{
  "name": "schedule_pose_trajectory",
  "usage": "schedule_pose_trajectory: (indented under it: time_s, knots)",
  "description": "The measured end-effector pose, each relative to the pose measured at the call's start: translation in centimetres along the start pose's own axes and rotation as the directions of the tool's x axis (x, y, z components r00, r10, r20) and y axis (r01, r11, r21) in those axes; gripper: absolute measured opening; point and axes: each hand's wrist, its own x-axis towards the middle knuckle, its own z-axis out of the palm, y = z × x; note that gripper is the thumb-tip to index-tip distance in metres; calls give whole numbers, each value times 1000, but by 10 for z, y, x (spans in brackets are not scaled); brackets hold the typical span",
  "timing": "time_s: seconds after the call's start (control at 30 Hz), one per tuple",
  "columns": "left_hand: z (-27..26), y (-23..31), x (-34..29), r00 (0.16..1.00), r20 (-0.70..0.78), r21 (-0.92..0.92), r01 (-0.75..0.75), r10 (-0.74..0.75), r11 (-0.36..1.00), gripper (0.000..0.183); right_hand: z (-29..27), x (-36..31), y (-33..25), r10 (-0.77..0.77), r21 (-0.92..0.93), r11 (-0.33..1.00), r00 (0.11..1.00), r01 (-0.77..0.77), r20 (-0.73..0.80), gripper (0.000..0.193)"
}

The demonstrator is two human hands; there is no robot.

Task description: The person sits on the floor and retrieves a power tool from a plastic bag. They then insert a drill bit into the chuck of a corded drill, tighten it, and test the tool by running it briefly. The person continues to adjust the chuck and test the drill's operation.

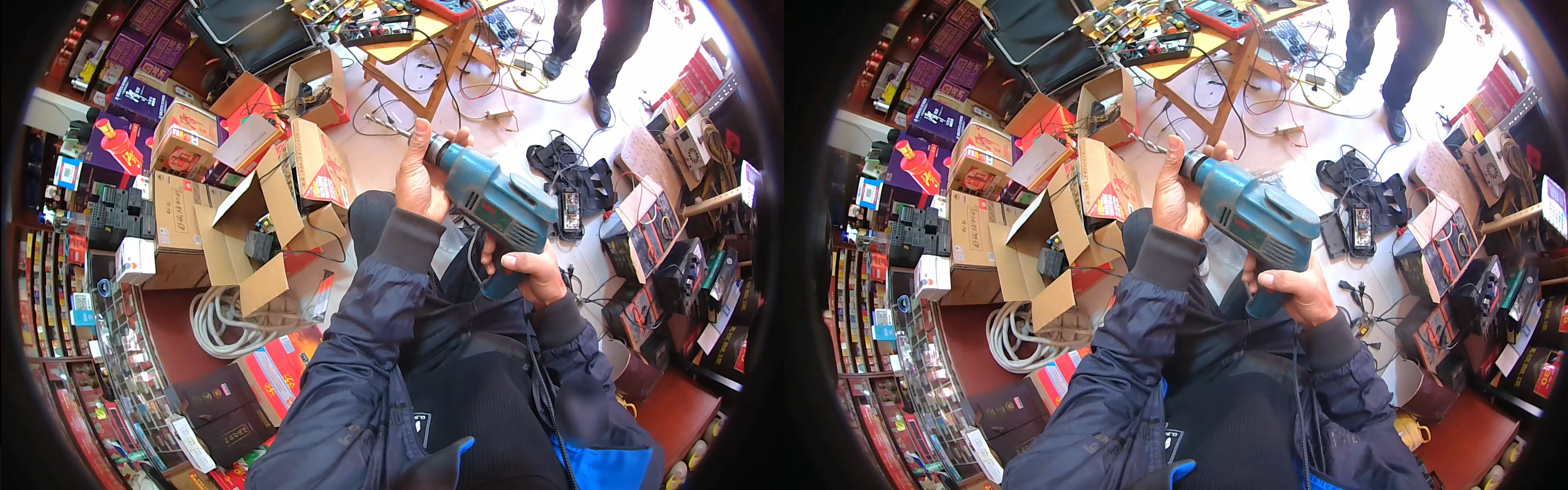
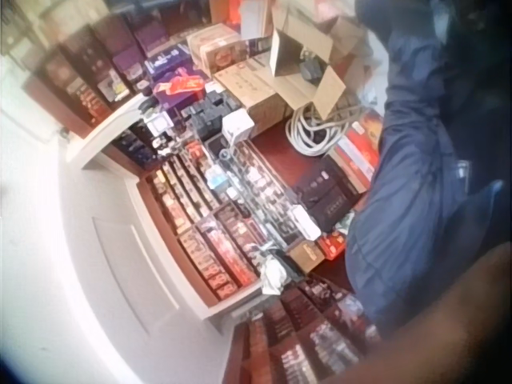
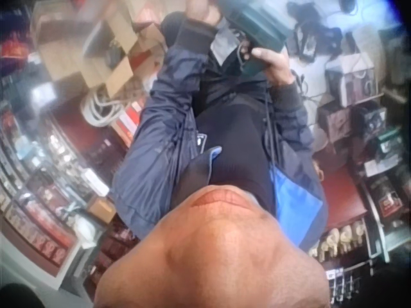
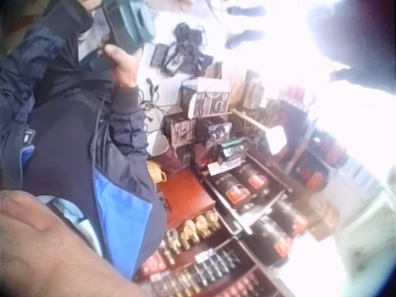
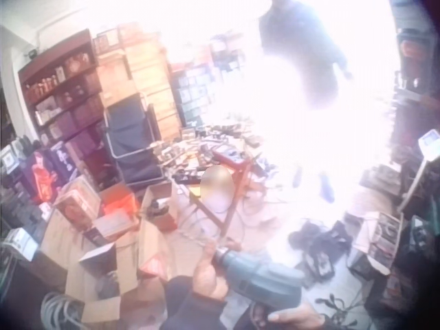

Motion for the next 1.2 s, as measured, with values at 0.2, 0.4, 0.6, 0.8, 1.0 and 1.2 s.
schedule_pose_trajectory:
  time_s: [0.2,0.4,0.6,0.8,1.0,1.2]
  knots:
    - [9,4,-6,980,199,19,-17,13,1000,58,-1,-4,2,-68,15,998,998,68,2,56]
    - [13,-5,-13,973,206,115,-125,99,986,53,2,-4,3,-115,16,993,993,115,-8,61]
    - [13,-5,-12,992,118,104,-65,53,993,53,-2,-8,4,-94,-46,995,995,93,-20,68]
    - [20,-1,-22,951,299,46,-94,77,994,52,-7,-11,6,-73,22,997,997,73,-14,70]
    - [16,5,-18,952,295,265,-169,87,949,49,-9,-9,5,-114,-90,989,993,114,2,65]
    - [17,11,-20,987,158,270,-54,11,961,49,-16,-9,6,-173,-437,894,977,101,-128,56]
